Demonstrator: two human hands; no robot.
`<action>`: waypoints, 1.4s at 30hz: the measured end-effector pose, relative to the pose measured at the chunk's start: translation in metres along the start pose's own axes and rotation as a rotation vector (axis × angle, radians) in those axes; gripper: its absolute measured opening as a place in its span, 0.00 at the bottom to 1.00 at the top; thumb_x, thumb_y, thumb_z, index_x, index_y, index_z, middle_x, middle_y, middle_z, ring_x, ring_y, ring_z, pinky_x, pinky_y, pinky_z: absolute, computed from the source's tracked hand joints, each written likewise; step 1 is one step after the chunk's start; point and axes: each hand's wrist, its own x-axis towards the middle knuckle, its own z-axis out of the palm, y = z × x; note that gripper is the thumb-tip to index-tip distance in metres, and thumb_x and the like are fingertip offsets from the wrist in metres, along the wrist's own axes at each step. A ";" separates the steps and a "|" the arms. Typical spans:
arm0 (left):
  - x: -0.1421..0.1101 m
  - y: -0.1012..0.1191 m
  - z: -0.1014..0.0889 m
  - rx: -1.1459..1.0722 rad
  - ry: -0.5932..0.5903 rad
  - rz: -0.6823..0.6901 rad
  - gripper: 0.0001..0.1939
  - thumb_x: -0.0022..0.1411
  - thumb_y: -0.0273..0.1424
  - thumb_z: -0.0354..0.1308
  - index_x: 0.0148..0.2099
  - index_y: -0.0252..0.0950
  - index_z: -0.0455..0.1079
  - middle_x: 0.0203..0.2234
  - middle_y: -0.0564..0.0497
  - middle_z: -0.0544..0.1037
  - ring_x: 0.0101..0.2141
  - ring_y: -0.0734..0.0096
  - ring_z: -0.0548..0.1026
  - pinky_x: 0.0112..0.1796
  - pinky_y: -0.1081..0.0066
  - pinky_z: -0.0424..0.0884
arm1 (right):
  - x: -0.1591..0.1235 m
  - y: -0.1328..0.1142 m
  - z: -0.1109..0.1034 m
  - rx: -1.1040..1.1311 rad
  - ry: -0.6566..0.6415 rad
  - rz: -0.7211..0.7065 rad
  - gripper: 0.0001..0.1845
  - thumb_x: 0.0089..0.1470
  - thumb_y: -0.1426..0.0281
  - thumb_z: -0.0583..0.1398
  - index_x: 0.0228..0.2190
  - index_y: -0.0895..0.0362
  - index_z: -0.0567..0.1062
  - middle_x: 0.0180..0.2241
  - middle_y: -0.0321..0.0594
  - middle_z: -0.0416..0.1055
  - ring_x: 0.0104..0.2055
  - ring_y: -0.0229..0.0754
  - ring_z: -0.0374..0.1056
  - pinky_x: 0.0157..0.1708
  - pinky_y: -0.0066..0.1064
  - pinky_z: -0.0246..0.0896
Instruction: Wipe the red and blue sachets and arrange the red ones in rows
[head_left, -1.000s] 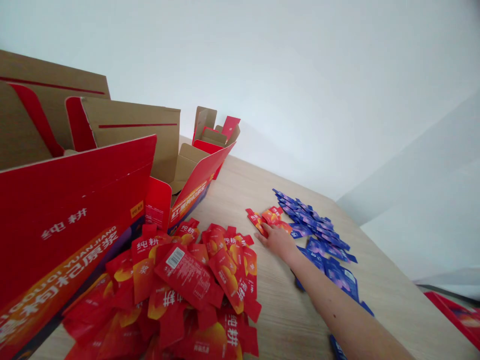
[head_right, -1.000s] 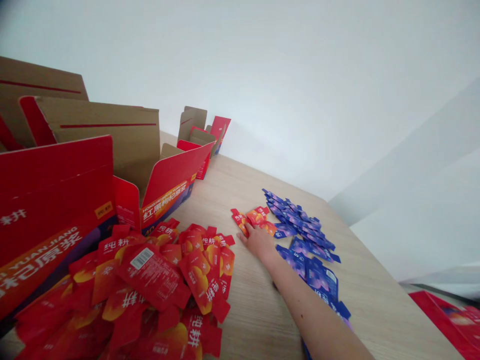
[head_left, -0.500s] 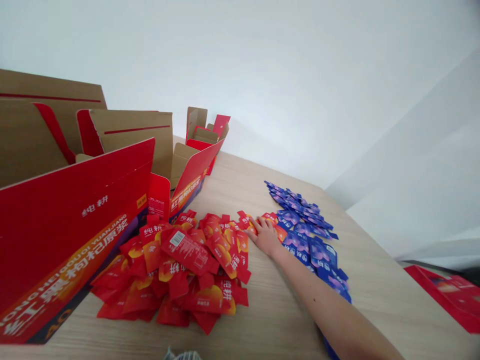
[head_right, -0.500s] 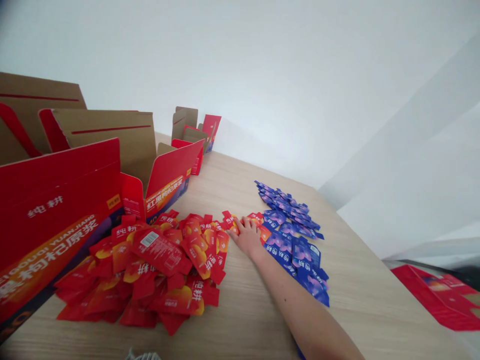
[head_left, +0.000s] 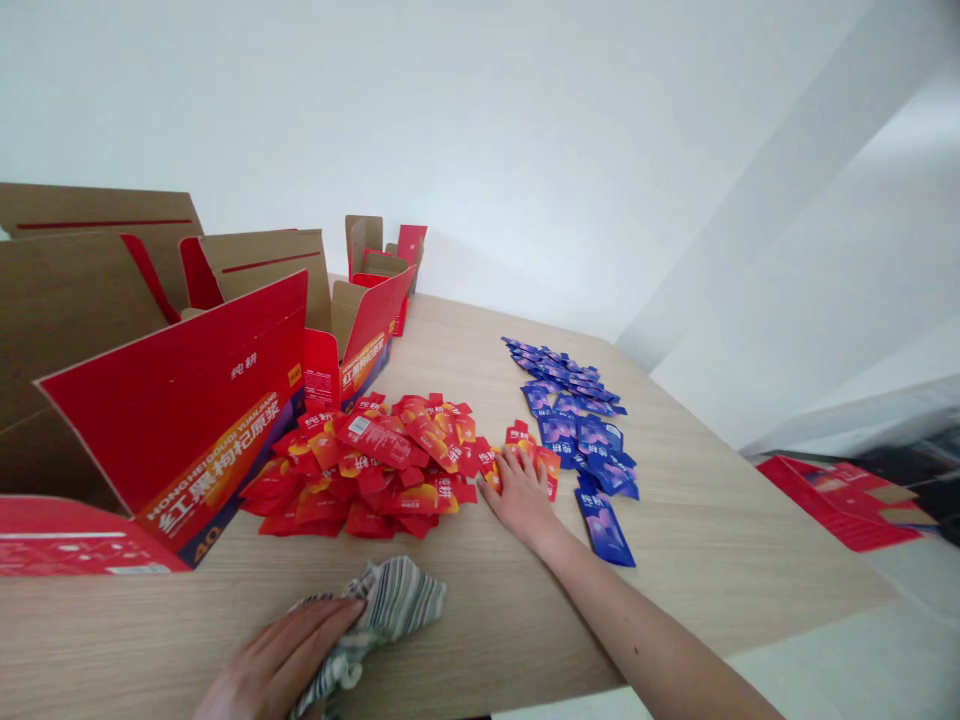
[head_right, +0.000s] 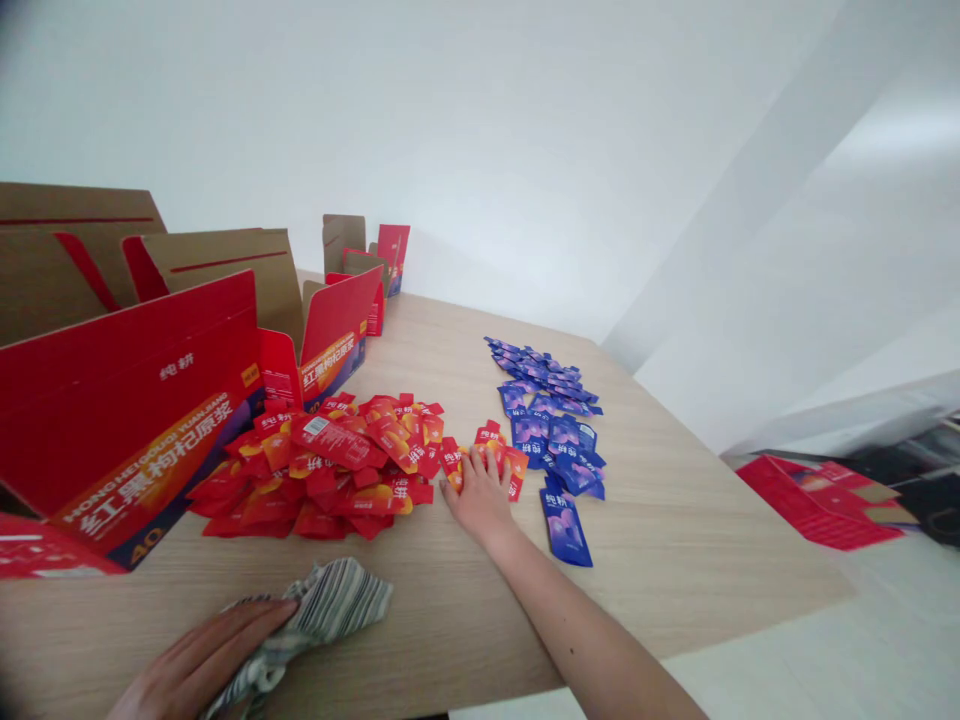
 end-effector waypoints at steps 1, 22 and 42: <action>0.002 0.002 -0.001 0.000 0.003 -0.025 0.33 0.57 0.26 0.52 0.66 0.44 0.64 0.48 0.51 0.82 0.43 0.67 0.82 0.47 0.74 0.77 | -0.013 -0.001 0.001 0.002 0.013 -0.012 0.34 0.64 0.53 0.50 0.65 0.58 0.64 0.70 0.48 0.51 0.73 0.59 0.41 0.68 0.58 0.32; 0.108 0.120 -0.024 -0.340 0.273 -0.110 0.23 0.56 0.18 0.51 0.52 0.36 0.72 0.46 0.44 0.80 0.48 0.61 0.78 0.51 0.63 0.75 | -0.192 -0.063 -0.047 1.376 0.224 0.061 0.23 0.58 0.48 0.55 0.34 0.51 0.80 0.35 0.40 0.79 0.36 0.47 0.72 0.41 0.37 0.68; 0.106 0.131 -0.014 -1.676 -0.176 -0.837 0.30 0.57 0.50 0.62 0.54 0.34 0.75 0.52 0.44 0.79 0.59 0.48 0.70 0.63 0.54 0.58 | -0.222 -0.082 -0.009 0.502 0.597 -0.368 0.39 0.64 0.72 0.48 0.71 0.52 0.39 0.72 0.42 0.44 0.72 0.56 0.47 0.65 0.56 0.55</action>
